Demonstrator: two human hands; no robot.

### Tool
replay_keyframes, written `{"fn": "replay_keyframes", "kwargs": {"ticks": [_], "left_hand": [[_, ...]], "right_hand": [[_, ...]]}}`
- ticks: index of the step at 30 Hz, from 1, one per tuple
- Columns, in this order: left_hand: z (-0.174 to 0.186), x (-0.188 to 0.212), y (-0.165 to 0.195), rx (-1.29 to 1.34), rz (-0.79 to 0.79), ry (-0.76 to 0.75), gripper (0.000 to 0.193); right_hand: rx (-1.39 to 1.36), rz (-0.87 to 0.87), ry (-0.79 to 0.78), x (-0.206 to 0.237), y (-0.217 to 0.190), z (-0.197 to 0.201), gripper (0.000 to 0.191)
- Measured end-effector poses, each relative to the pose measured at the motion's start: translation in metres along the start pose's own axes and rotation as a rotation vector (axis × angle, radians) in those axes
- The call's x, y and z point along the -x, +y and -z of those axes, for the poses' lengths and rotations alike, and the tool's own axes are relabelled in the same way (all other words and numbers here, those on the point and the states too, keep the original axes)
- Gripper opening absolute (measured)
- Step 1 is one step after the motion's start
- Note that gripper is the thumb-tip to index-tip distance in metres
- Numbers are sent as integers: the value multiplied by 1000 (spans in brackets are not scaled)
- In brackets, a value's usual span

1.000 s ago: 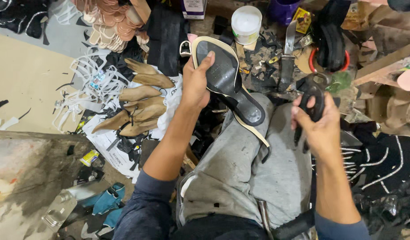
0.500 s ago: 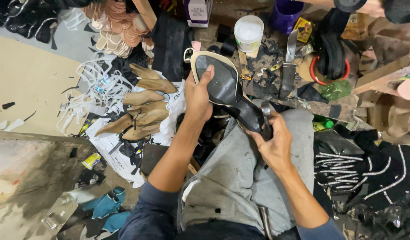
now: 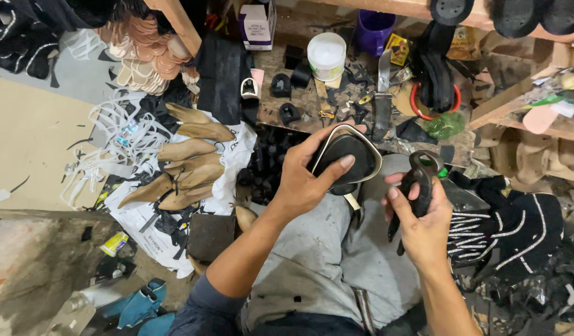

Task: The person uses pliers to press and shape the upper of a black shoe mounted on a wooden shoe tree. They repeatedly adjust the shoe's position, pull the fabric, and use the pliers to smooth the edges around the toe and sides.

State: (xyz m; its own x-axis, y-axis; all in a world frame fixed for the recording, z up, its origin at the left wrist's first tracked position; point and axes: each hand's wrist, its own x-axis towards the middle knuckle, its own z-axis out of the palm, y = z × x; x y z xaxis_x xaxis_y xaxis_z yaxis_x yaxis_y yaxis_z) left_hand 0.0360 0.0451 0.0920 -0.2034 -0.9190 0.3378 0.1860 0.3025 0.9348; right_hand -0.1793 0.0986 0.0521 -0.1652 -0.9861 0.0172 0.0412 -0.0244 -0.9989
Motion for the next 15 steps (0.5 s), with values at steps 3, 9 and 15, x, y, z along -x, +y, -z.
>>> {"fn": "replay_keyframes", "kwargs": {"ticks": [3, 9, 15], "left_hand": [[-1, -1, 4, -22, -38, -24, 46], [-6, -11, 1, -113, -53, -44, 46], [-8, -14, -4, -88, -58, -53, 44]], "right_hand": [[-63, -4, -36, 3, -19, 2, 26], [-125, -128, -244, 2, -61, 23, 17], [136, -217, -443, -1, -96, 32, 9]]}}
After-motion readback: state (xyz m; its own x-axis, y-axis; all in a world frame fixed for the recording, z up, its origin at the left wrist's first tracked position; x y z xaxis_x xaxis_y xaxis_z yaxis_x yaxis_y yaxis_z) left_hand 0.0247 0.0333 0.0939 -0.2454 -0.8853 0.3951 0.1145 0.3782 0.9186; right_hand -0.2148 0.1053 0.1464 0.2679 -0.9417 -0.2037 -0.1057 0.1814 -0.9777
